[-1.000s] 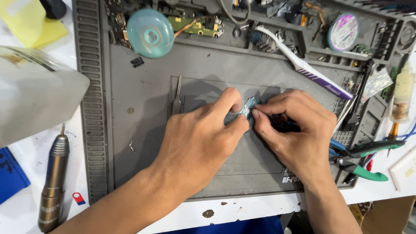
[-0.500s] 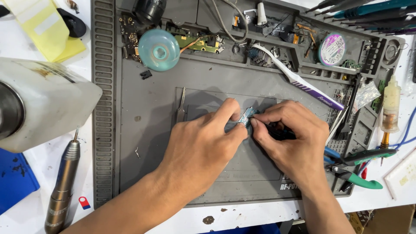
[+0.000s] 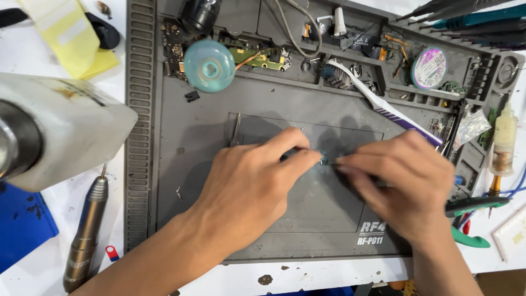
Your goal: Performing final soldering steps on a small circuit board, including cleaning and applying solder
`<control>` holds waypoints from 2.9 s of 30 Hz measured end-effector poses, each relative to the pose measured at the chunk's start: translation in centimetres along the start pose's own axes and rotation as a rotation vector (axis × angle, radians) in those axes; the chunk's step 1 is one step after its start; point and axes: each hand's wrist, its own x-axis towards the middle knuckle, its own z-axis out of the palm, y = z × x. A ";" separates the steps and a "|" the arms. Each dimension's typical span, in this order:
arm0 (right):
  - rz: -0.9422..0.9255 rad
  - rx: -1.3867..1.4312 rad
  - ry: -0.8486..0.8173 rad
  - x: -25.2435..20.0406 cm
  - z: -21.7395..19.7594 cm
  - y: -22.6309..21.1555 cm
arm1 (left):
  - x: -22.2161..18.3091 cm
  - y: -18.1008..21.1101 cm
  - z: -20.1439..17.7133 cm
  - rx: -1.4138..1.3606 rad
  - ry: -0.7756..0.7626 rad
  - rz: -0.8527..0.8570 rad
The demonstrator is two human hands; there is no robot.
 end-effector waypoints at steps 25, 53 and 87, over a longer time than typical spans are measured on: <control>-0.109 -0.235 -0.060 -0.5 2.2 1.9 | 0.2 -0.4 0.4 0.046 -0.101 -0.106; -0.121 -0.138 0.002 -0.3 2.5 1.8 | 0.2 -0.3 0.2 0.090 -0.061 -0.072; -0.096 -0.022 -0.018 0.7 2.0 1.3 | 0.0 -0.3 0.3 0.100 -0.012 -0.058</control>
